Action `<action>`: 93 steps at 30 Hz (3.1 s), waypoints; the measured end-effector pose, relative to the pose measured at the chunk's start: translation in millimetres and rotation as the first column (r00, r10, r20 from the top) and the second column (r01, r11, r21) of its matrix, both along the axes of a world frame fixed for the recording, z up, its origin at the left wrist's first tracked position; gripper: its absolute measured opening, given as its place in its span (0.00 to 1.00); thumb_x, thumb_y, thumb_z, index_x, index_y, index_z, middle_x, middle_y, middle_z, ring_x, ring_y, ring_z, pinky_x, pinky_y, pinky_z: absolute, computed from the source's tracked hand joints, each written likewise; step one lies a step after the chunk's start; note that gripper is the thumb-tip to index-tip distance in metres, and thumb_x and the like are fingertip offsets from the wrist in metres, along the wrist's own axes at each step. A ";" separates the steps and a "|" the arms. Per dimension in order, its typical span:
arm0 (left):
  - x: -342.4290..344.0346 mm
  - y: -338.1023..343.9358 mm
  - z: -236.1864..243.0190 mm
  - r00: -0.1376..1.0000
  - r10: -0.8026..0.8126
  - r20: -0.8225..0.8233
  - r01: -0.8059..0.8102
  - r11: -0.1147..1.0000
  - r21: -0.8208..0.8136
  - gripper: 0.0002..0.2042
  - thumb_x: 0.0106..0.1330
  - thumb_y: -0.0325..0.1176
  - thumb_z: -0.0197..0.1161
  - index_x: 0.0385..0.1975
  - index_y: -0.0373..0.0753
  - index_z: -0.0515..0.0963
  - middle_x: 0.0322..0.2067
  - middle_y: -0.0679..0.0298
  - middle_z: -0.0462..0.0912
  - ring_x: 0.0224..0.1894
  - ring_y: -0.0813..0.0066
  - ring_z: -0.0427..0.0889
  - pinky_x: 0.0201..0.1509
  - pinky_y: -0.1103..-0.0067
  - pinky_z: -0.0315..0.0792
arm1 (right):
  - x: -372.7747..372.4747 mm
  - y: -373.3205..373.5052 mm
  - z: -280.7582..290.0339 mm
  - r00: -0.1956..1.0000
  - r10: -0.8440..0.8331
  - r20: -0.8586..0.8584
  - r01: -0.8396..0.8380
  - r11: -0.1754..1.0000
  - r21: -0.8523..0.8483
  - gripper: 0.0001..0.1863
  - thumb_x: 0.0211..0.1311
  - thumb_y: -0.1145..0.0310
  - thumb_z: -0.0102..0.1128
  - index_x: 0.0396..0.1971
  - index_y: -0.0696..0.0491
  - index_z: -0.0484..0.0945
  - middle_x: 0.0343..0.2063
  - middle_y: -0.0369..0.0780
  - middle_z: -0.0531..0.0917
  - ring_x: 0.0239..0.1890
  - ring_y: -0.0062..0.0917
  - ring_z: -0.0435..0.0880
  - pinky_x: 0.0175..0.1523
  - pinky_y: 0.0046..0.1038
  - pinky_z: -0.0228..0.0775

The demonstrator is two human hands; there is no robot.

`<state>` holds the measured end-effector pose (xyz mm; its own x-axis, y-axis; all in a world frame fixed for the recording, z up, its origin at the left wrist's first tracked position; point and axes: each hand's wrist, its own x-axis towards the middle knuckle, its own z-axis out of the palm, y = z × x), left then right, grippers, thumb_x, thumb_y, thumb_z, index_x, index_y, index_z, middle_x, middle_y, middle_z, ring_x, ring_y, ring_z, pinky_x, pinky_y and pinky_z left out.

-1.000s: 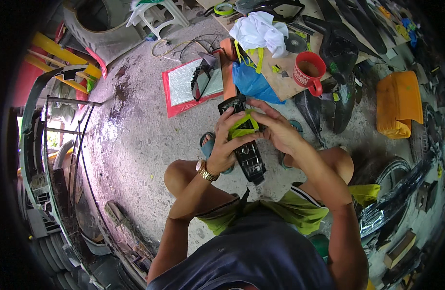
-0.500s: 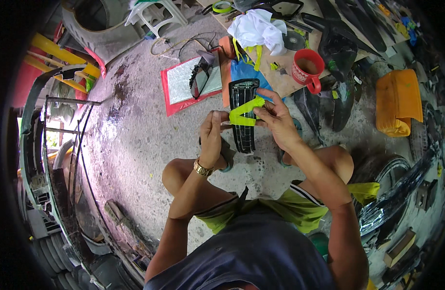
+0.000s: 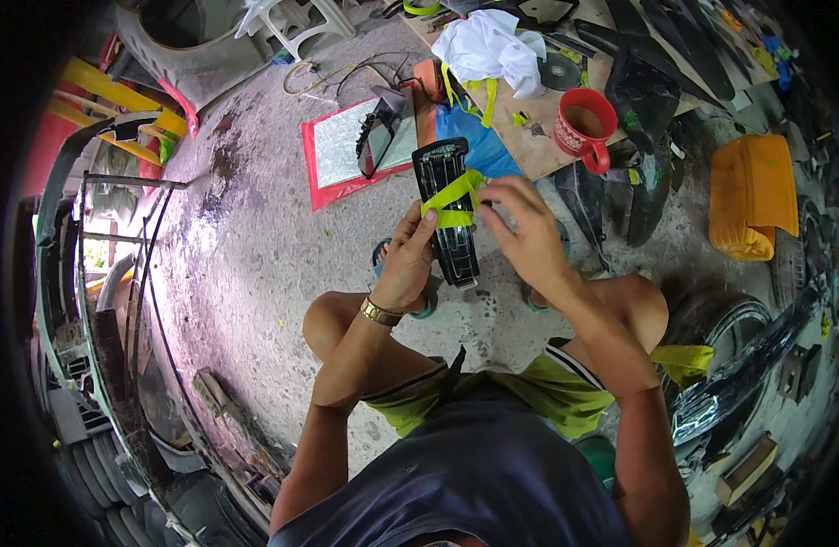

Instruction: Assembling or repairing a side mirror assembly for a vehicle by hand.

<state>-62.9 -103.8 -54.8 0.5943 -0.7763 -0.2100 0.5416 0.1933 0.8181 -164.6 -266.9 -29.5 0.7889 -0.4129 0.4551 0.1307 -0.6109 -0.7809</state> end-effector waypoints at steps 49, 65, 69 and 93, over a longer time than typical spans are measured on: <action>-1.0 0.6 -2.9 0.995 0.061 0.077 -0.075 0.978 0.195 0.12 0.70 0.42 0.59 0.41 0.39 0.70 0.34 0.70 0.75 0.34 0.87 0.74 0.31 0.85 0.72 | 7.5 6.9 -13.5 0.967 0.133 -0.219 -0.217 0.880 -0.423 0.08 0.49 0.75 0.63 0.30 0.54 0.73 0.29 0.40 0.78 0.30 0.34 0.81 0.33 0.33 0.75; -5.4 1.3 5.2 0.983 0.153 0.100 -0.165 0.979 0.124 0.12 0.70 0.39 0.59 0.44 0.38 0.70 0.33 0.70 0.77 0.32 0.88 0.75 0.31 0.86 0.70 | -0.3 3.0 -4.2 0.963 0.165 -0.214 -0.176 0.984 -0.037 0.10 0.58 0.73 0.63 0.40 0.56 0.79 0.38 0.38 0.82 0.35 0.29 0.83 0.36 0.26 0.74; 0.7 1.7 -15.6 0.890 0.115 0.441 -0.189 0.974 0.128 0.12 0.70 0.39 0.60 0.41 0.38 0.70 0.29 0.72 0.73 0.29 0.90 0.69 0.28 0.87 0.65 | 4.8 9.7 -13.3 0.974 0.085 -0.211 -0.166 0.902 -0.398 0.08 0.57 0.72 0.63 0.36 0.55 0.77 0.33 0.40 0.79 0.33 0.36 0.81 0.36 0.34 0.75; -0.5 2.6 -0.3 0.977 0.202 0.070 -0.203 0.979 0.018 0.17 0.72 0.40 0.57 0.54 0.39 0.69 0.44 0.68 0.78 0.44 0.82 0.79 0.41 0.80 0.79 | 8.5 13.5 -6.9 0.982 0.183 -0.054 -0.067 0.596 0.800 0.08 0.67 0.70 0.58 0.40 0.59 0.78 0.24 0.32 0.78 0.21 0.12 0.72 0.26 0.17 0.67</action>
